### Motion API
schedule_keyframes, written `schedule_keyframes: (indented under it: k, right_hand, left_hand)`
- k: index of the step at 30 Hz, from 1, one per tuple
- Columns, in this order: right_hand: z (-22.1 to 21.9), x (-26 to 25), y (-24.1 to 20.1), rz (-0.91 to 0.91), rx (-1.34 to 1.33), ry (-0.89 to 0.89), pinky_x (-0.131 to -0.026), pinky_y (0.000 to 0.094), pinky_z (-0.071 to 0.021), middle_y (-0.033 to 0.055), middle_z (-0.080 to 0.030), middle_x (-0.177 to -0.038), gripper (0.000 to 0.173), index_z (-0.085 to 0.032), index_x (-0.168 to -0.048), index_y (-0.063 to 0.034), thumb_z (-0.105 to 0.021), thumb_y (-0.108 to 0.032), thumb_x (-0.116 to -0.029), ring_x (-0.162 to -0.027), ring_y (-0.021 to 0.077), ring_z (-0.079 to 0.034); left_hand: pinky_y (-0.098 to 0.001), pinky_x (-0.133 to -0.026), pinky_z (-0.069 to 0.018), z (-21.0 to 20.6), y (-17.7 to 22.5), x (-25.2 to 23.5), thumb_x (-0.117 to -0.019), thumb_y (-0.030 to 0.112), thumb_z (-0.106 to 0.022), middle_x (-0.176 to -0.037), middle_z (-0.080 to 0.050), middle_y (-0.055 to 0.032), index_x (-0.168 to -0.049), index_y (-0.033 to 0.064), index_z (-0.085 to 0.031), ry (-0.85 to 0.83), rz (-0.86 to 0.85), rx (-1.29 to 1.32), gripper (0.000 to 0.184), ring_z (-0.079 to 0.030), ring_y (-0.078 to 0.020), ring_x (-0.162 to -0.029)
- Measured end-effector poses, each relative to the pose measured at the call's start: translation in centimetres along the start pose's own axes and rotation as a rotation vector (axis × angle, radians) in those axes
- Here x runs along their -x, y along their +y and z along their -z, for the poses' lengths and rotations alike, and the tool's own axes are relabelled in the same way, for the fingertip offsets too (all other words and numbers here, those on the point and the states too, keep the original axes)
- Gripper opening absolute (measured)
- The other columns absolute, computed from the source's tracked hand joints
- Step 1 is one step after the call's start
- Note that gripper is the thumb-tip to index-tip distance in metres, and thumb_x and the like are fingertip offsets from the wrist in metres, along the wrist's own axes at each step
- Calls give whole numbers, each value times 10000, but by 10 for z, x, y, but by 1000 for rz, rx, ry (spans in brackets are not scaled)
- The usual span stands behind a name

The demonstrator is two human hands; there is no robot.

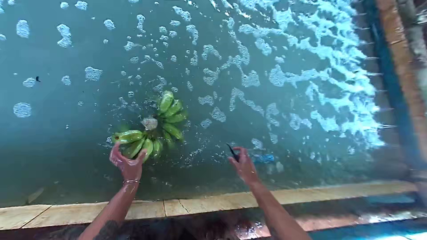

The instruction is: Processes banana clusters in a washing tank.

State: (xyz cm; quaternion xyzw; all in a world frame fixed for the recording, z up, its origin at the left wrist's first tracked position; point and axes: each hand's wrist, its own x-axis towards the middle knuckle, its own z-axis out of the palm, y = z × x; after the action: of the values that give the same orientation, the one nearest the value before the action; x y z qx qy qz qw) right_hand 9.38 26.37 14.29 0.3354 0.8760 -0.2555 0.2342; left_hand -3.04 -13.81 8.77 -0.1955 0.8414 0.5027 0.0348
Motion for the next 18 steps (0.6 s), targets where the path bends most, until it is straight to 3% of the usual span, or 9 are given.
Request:
schedule_keyframes:
  k: [2,3,5,8,11,13,15,16,18]
  right_hand:
    - [-33,2,-44,74,-26,-146,-954,575,-525,249,-669,-1192,499,-475,-1461,-12,-589,-230,-1028,-1076,388,-672]
    - [-49,3,-61,114,-14,-233,-1023,549,-498,243,-652,-1262,477,-499,-1452,-5,-575,-214,-1031,-1159,372,-648]
    - [-78,4,-91,187,-26,-360,-1066,516,-477,230,-629,-1324,446,-531,-1444,-19,-559,-211,-1042,-1211,349,-624]
    - [-106,-7,-122,208,-101,-413,-991,528,-518,202,-654,-1302,472,-518,-1488,-83,-530,-292,-1065,-1138,335,-664]
    - [-116,-25,-141,157,-114,-425,-1059,529,-473,231,-640,-1308,433,-556,-1424,-18,-511,-270,-1075,-1205,351,-630]
    - [-118,-32,-152,102,-88,-453,-1060,528,-468,254,-634,-1291,414,-567,-1380,24,-495,-256,-1084,-1203,367,-623]
    - [-121,-35,-157,60,-79,-486,-1015,524,-490,258,-648,-1233,413,-580,-1339,45,-469,-268,-1095,-1129,361,-647]
    - [-121,-34,-159,36,-81,-508,-964,507,-514,247,-656,-1184,417,-578,-1326,48,-452,-281,-1103,-1057,344,-664]
    - [-122,-28,-161,-27,-114,-558,-752,407,-559,175,-645,-1011,427,-548,-1330,20,-411,-326,-1120,-798,249,-656]
  left_hand:
    - [-587,-1111,-393,-4,22,-9,-937,362,-738,-1599,-245,-321,-1614,30,-80,117,535,283,1001,-334,-448,-1443]
    - [-656,-1046,-430,-9,22,-22,-964,493,-662,-1599,-286,-276,-1624,105,-53,120,750,356,979,-377,-444,-1420]
    - [-679,-978,-465,-20,6,-41,-949,592,-618,-1513,-429,-254,-1594,100,-195,77,948,405,915,-477,-433,-1336]
    - [-610,-1036,-462,-27,-27,-39,-944,462,-702,-1494,-466,-237,-1554,48,-307,15,934,415,836,-494,-378,-1346]
    - [-531,-986,-516,-20,-28,-30,-942,281,-720,-1408,-549,-210,-1512,46,-381,-45,865,446,704,-576,-324,-1251]
    - [-533,-965,-529,-14,-12,-30,-905,170,-745,-1417,-526,-228,-1549,57,-288,-4,857,460,798,-572,-343,-1246]
    - [-567,-934,-539,-7,3,-31,-865,124,-770,-1473,-450,-241,-1598,142,-92,28,867,449,998,-537,-381,-1279]
    - [-601,-893,-541,-3,9,-32,-849,121,-777,-1480,-433,-254,-1604,179,-43,40,873,441,1055,-533,-412,-1271]
    - [-640,-842,-551,4,14,-30,-831,120,-792,-1477,-426,-267,-1601,228,-4,41,882,438,1107,-544,-449,-1249]
